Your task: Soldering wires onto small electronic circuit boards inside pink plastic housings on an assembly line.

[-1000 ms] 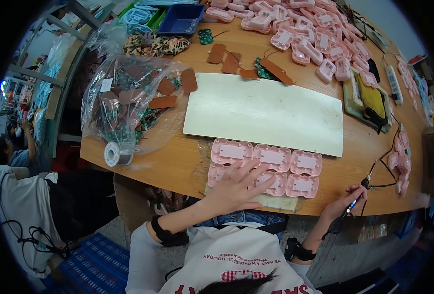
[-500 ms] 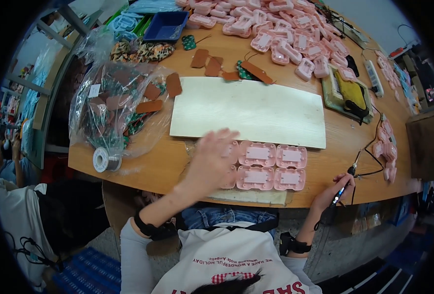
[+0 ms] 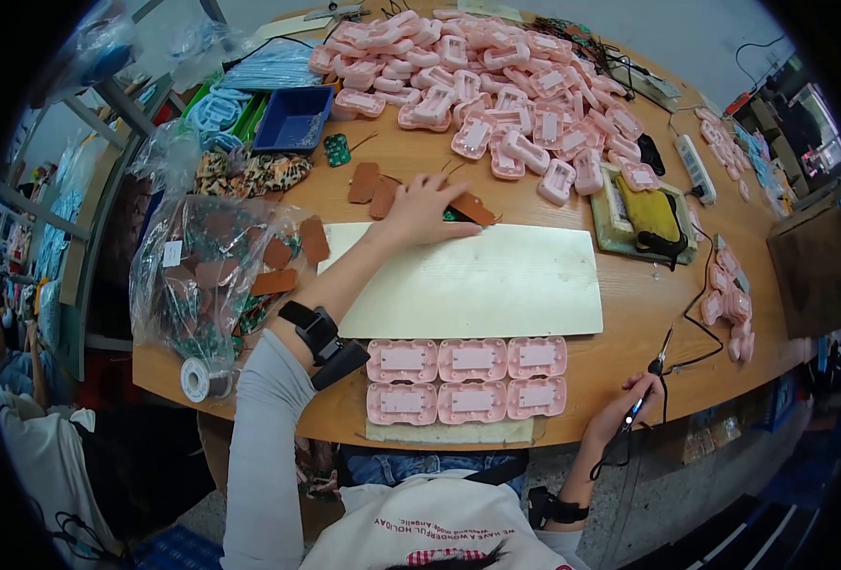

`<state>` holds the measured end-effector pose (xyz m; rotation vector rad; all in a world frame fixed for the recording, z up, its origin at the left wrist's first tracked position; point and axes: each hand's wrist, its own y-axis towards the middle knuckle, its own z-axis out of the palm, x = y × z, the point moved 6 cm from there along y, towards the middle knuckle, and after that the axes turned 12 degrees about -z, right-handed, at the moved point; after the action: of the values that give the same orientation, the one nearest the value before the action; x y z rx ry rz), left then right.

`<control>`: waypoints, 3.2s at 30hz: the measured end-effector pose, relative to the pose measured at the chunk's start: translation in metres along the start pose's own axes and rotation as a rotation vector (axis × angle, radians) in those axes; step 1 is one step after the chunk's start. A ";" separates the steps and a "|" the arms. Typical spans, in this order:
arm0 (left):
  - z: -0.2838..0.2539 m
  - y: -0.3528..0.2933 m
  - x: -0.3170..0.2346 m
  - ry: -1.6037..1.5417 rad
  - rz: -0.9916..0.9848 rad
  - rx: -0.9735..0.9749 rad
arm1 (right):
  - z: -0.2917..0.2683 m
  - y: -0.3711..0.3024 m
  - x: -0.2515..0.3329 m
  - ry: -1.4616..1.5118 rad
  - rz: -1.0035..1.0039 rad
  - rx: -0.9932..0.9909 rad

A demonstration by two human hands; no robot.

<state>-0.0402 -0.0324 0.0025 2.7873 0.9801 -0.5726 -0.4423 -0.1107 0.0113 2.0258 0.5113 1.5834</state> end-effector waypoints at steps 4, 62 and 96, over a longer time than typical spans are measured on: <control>0.004 0.010 -0.005 -0.078 0.098 -0.049 | 0.001 0.003 0.002 -0.026 -0.016 0.028; 0.128 -0.478 0.160 -1.341 -0.829 -0.237 | 0.005 0.007 0.013 0.143 -0.276 0.189; -0.065 -0.400 0.092 -2.888 0.161 -0.416 | 0.053 -0.070 0.166 0.889 0.078 0.867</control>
<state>-0.2041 0.3485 0.0262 -0.1890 -0.1305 -2.1566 -0.3483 0.0334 0.0876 1.7104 1.6921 2.5857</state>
